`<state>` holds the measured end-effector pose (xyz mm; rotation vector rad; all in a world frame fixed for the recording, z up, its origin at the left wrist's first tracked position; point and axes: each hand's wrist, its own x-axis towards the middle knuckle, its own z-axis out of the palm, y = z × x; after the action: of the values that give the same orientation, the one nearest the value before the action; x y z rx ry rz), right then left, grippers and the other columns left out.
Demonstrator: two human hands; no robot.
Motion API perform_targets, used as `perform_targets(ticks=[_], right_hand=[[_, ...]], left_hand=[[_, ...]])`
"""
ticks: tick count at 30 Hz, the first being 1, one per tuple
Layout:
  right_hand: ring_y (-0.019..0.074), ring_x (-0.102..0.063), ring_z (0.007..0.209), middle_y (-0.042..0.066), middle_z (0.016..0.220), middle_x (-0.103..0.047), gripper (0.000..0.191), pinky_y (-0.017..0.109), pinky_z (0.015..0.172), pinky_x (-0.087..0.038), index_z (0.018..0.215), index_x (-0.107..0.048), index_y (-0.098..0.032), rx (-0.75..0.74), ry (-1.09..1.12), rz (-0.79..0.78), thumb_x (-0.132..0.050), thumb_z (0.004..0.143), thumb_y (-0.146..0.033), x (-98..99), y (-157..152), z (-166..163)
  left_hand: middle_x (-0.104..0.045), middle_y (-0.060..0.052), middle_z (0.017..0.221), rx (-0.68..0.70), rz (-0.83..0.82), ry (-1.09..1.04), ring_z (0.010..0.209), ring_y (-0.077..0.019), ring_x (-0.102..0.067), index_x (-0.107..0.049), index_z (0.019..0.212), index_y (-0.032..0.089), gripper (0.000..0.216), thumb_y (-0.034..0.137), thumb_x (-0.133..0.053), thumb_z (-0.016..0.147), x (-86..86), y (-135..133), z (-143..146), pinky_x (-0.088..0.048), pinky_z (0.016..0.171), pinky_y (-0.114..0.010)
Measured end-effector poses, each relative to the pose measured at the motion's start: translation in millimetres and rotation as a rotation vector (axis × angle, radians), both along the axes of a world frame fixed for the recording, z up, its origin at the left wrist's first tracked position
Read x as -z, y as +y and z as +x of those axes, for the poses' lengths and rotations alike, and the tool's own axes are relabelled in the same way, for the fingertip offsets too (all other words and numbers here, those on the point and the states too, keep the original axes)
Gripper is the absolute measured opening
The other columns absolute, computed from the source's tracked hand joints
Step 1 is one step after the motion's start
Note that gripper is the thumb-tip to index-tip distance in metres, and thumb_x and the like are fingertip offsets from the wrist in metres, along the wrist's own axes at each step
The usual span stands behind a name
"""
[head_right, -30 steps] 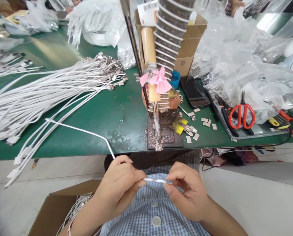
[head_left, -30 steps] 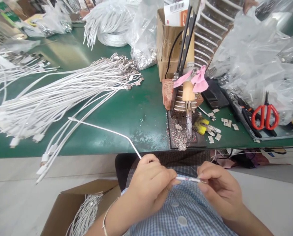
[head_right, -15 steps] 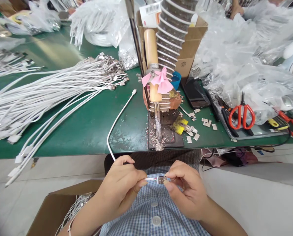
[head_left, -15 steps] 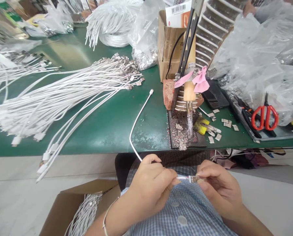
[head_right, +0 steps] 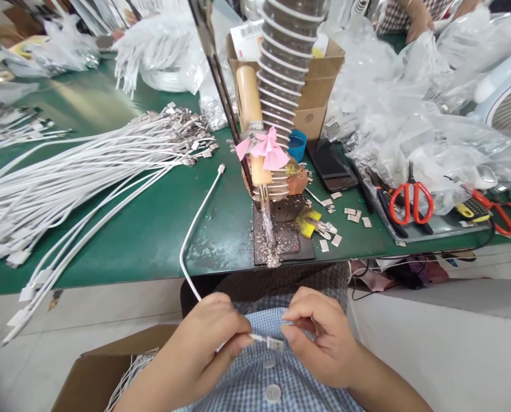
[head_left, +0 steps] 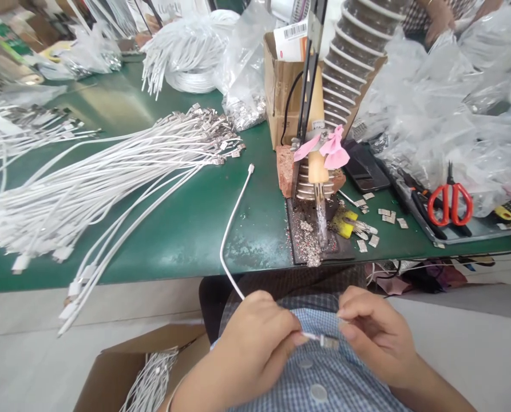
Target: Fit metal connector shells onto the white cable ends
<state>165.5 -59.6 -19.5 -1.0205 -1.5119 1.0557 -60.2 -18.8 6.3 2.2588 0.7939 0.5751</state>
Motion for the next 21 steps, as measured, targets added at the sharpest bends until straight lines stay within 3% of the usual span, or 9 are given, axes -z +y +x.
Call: perform_targets(ticks=[4, 8, 10, 14, 17, 21], right_hand=[[0.0152, -0.051, 0.063, -0.001, 0.072, -0.054, 0.012, 0.025, 0.053, -0.041, 0.095, -0.059, -0.028, 0.014, 0.005, -0.067, -0.056, 0.091, -0.017, 9.2, -5, 4], [0.0154, -0.053, 0.06, 0.0, 0.07, -0.055, 0.009, 0.025, 0.051, -0.042, 0.09, -0.063, -0.025, 0.011, 0.002, -0.102, -0.058, 0.09, -0.019, 21.6, -6, 5], [0.0155, -0.053, 0.057, 0.0, 0.068, -0.056, 0.006, 0.025, 0.049, -0.043, 0.085, -0.065, -0.024, 0.028, 0.005, -0.131, -0.06, 0.089, -0.022, 24.5, -5, 3], [0.0157, -0.055, 0.056, 0.001, 0.067, -0.059, 0.01, 0.024, 0.048, -0.045, 0.076, -0.067, -0.024, 0.104, 0.004, -0.232, -0.067, 0.084, -0.03, 24.3, -2, -4], [0.0159, -0.058, 0.058, 0.002, 0.069, -0.062, 0.007, 0.022, 0.049, -0.048, 0.076, -0.067, -0.025, 0.098, -0.014, -0.243, -0.07, 0.081, -0.03, 24.9, -1, -7], [0.0177, -0.06, 0.062, 0.003, 0.073, -0.064, 0.007, 0.023, 0.053, -0.051, 0.074, -0.068, -0.026, 0.108, -0.047, -0.294, -0.073, 0.077, -0.03, 28.6, -4, -12]], left_hand=[[-0.06, 0.002, 0.067, 0.083, -0.362, 0.102, 0.061, -0.0129, -0.051, -0.057, 0.082, 0.019, 0.019, 0.027, -0.049, 0.097, 16.4, -12, -17, -0.038, 0.066, -0.029], [-0.054, 0.001, 0.064, -0.094, -0.95, -0.105, 0.059, -0.0115, -0.046, -0.056, 0.077, 0.017, 0.035, 0.05, -0.057, 0.09, 56.9, -41, -38, -0.035, 0.058, -0.025], [-0.048, 0.003, 0.057, -0.152, -1.103, -0.162, 0.05, -0.0091, -0.041, -0.049, 0.075, 0.018, 0.049, 0.065, -0.051, 0.087, 77.1, -59, -46, -0.033, 0.05, -0.023], [-0.045, 0.005, 0.054, -0.295, -1.197, -0.207, 0.047, -0.0078, -0.037, -0.045, 0.075, 0.019, 0.057, 0.075, -0.052, 0.08, 95.8, -88, -62, -0.03, 0.047, -0.021], [-0.044, 0.006, 0.055, -0.454, -1.188, -0.208, 0.05, -0.0086, -0.038, -0.046, 0.075, 0.019, 0.056, 0.074, -0.054, 0.079, 90.3, -100, -82, -0.031, 0.05, -0.022], [-0.042, 0.005, 0.061, -0.703, -1.1, -0.095, 0.056, -0.0105, -0.037, -0.049, 0.074, 0.018, 0.054, 0.071, -0.056, 0.079, 73.3, -110, -131, -0.031, 0.053, -0.024]])
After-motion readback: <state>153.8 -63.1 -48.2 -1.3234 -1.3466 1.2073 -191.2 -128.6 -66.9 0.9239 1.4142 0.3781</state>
